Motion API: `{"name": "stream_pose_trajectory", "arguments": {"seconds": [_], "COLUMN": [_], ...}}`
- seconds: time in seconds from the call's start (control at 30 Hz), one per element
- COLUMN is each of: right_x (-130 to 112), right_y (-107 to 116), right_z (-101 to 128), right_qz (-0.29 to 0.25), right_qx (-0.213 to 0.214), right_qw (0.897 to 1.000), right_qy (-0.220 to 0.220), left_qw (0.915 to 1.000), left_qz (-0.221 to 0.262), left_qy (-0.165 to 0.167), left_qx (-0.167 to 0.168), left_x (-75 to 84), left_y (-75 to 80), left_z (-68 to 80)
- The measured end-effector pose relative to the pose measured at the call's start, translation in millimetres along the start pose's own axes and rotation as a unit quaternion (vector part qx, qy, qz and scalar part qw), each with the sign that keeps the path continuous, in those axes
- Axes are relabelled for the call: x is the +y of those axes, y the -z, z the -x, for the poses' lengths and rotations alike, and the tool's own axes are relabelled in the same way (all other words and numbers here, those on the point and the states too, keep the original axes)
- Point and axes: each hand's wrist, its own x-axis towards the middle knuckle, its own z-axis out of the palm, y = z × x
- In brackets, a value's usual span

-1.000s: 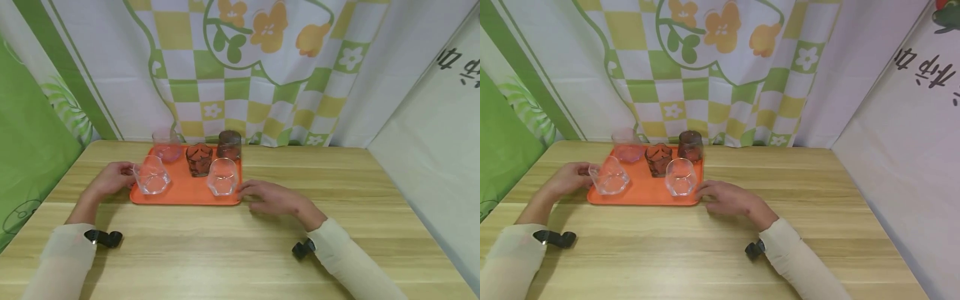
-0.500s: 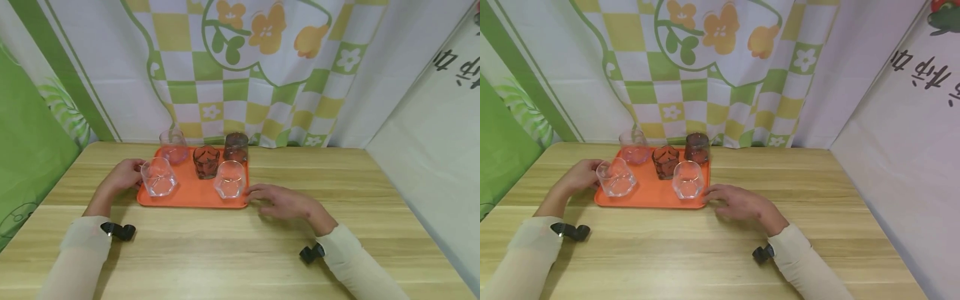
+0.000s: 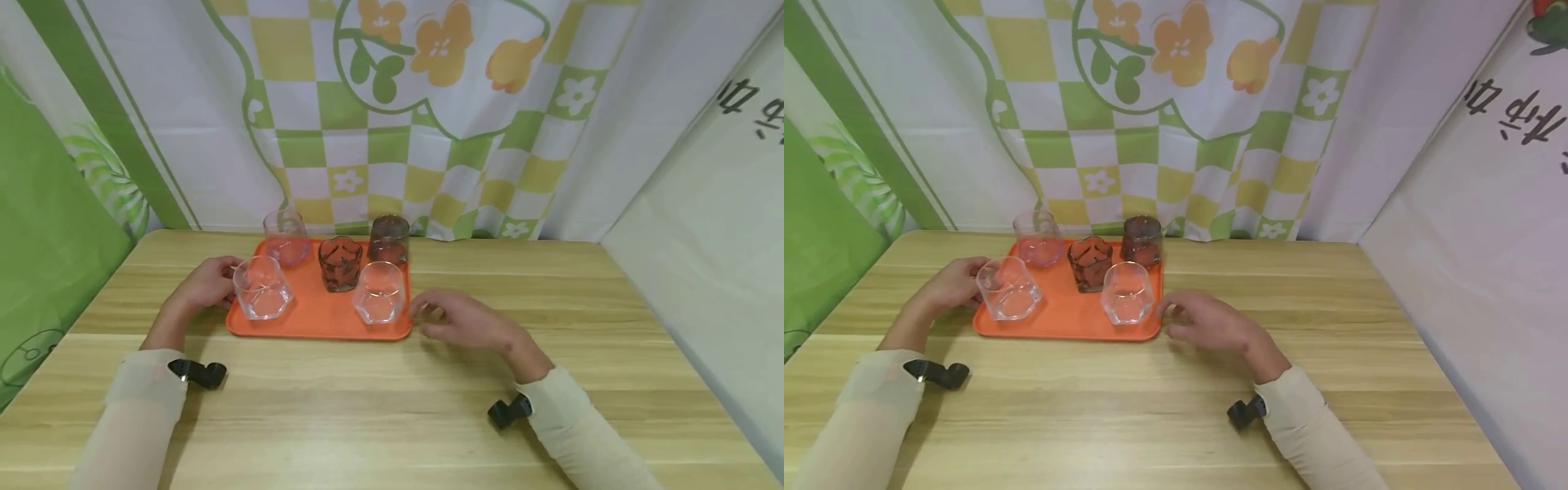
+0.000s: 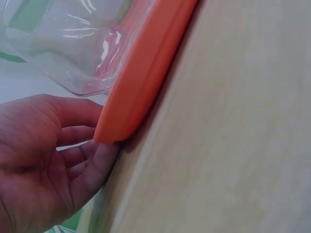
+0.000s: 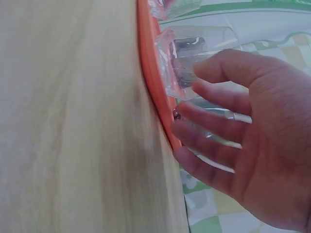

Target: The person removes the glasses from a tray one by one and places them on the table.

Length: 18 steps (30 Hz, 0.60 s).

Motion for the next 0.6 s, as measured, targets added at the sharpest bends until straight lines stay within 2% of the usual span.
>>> {"name": "stream_pose_trajectory", "arguments": {"seconds": [0.13,0.23,0.4,0.6], "right_x": [-1.8,-3.1,-2.9,-2.0], "right_y": [0.4,-2.4,-11.1,-20.4], "right_z": [-7.7,-18.5,-35.8,-46.1], "right_qz": [-0.026,-0.052,-0.062,-0.099], "right_qx": [0.064,0.089,0.096,0.092], "right_qw": [0.997,0.994,0.993,0.991], "right_qy": [-0.045,-0.043,-0.011,0.001], "left_qw": [1.0000,0.9999,0.9993,0.9988], "left_qz": [0.002,0.006,0.030,0.045], "left_qy": [0.004,0.002,-0.008,-0.017], "left_qx": [0.008,0.016,0.020,0.005], "left_x": [-2.7,-7.2,-15.4,-21.0], "left_y": [0.3,1.7,2.9,5.7], "left_z": [-1.4,-1.7,-2.6,-7.0]}}
